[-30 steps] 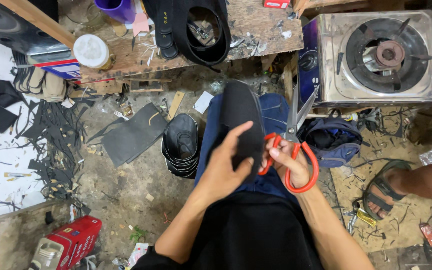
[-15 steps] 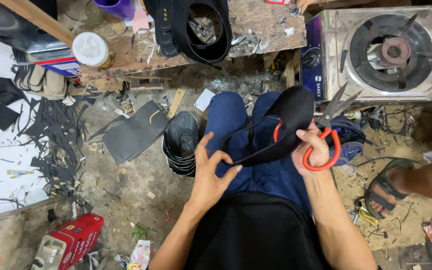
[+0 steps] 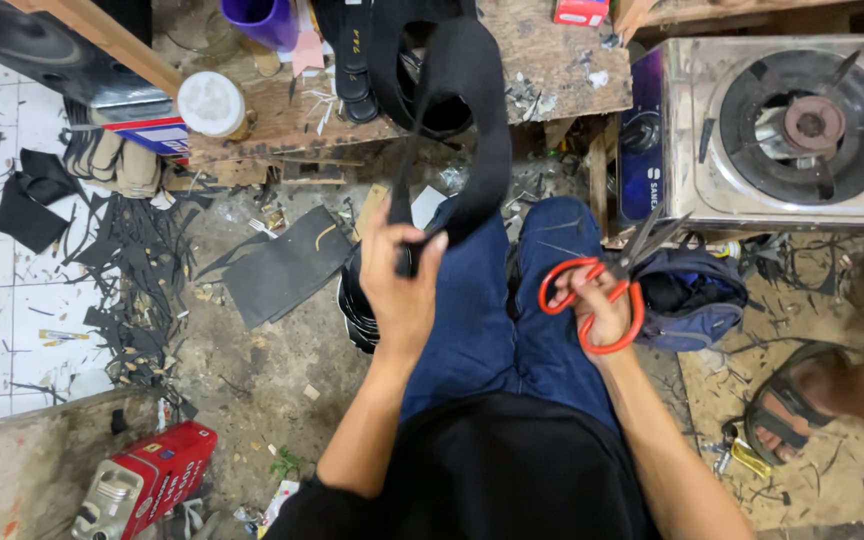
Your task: The person uses red-handled scissors to trim the edges of black shoe insoles, following a white outline. They repeatedly pick up insoles from a stack, cut along the marked line, and place the trimmed pieces aside.
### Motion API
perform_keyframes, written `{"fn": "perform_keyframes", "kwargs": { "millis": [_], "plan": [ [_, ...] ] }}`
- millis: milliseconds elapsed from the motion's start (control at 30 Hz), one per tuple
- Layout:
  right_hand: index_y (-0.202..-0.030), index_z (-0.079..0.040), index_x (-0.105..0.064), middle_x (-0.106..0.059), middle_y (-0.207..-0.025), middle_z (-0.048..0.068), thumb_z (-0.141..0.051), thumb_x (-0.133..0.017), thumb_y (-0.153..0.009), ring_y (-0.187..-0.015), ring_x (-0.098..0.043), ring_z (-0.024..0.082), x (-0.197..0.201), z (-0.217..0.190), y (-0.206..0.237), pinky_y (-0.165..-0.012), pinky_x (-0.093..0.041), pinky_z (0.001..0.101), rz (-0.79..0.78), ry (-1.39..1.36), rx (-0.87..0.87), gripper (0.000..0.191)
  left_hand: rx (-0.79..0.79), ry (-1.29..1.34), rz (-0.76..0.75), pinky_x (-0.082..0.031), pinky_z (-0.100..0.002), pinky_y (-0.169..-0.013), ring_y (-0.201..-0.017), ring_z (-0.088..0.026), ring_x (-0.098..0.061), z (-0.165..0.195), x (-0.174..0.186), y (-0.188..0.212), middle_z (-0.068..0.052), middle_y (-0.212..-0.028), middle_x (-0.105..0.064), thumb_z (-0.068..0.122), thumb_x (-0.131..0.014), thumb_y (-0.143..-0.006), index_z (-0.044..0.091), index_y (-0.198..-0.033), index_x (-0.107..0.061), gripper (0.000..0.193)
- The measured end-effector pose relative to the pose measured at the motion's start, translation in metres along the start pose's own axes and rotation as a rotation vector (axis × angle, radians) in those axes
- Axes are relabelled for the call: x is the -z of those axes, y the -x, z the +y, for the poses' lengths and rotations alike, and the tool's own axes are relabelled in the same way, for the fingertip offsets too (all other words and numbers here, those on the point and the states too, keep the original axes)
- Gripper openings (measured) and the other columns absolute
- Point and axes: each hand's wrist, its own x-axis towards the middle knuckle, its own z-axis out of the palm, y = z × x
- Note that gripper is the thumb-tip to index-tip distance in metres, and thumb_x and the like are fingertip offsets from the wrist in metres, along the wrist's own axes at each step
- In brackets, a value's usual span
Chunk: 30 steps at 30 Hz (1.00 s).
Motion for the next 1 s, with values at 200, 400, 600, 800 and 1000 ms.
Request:
{"fn": "perform_keyframes", "kwargs": {
  "millis": [200,400,600,800,1000],
  "plan": [
    [-0.098,-0.001,-0.061,-0.069,-0.096,0.016,-0.010,-0.063,-0.098,-0.077,-0.067,0.024,-0.015,-0.010,-0.002,-0.073,-0.057,0.0365,0.006,-0.007,0.033,0.009,-0.125,-0.178,0.055,-0.038,-0.051,-0.117,-0.143,-0.046,-0.037,-0.025,-0.077,-0.078,-0.025,-0.157,-0.029,0.009,-0.085,-0.085,0.009,-0.128,-0.059,0.051],
    [-0.098,0.000,-0.062,-0.068,-0.094,0.017,-0.011,-0.063,-0.100,-0.077,-0.066,0.023,-0.023,-0.023,-0.003,-0.072,-0.056,0.0368,0.047,0.023,0.051,0.011,-0.179,-0.325,0.028,-0.039,-0.054,-0.116,-0.149,-0.053,-0.020,-0.017,-0.103,-0.111,-0.028,-0.165,-0.012,0.007,-0.079,-0.086,0.012,-0.152,-0.045,0.075],
    [-0.097,-0.002,-0.060,-0.068,-0.095,0.015,-0.012,-0.062,-0.100,-0.077,-0.067,0.022,-0.027,-0.025,-0.009,-0.072,-0.056,0.0369,0.010,-0.021,0.039,0.010,-0.173,-0.671,-0.179,-0.046,-0.054,-0.103,-0.147,-0.054,-0.018,-0.012,-0.101,-0.154,-0.015,-0.151,-0.042,0.018,-0.074,-0.089,0.005,-0.139,-0.054,0.056],
    [-0.097,-0.002,-0.061,-0.067,-0.093,0.014,-0.013,-0.059,-0.102,-0.078,-0.065,0.019,-0.026,-0.023,-0.014,-0.070,-0.058,0.0374,0.045,0.072,0.043,0.012,-0.140,-0.789,-0.222,-0.043,-0.057,-0.115,-0.150,-0.048,-0.028,-0.014,-0.112,-0.177,-0.015,-0.144,-0.048,0.034,-0.065,-0.107,0.004,-0.126,-0.063,0.035],
    [-0.097,-0.004,-0.060,-0.067,-0.093,0.013,-0.010,-0.060,-0.099,-0.077,-0.065,0.020,-0.015,-0.012,-0.013,-0.068,-0.057,0.0364,0.044,0.039,0.061,0.007,-0.283,-0.684,-0.090,-0.024,-0.066,-0.114,-0.148,-0.051,-0.024,-0.022,-0.114,-0.153,-0.022,-0.159,-0.035,0.031,-0.065,-0.097,0.004,-0.133,-0.059,0.046]
  ]
}}
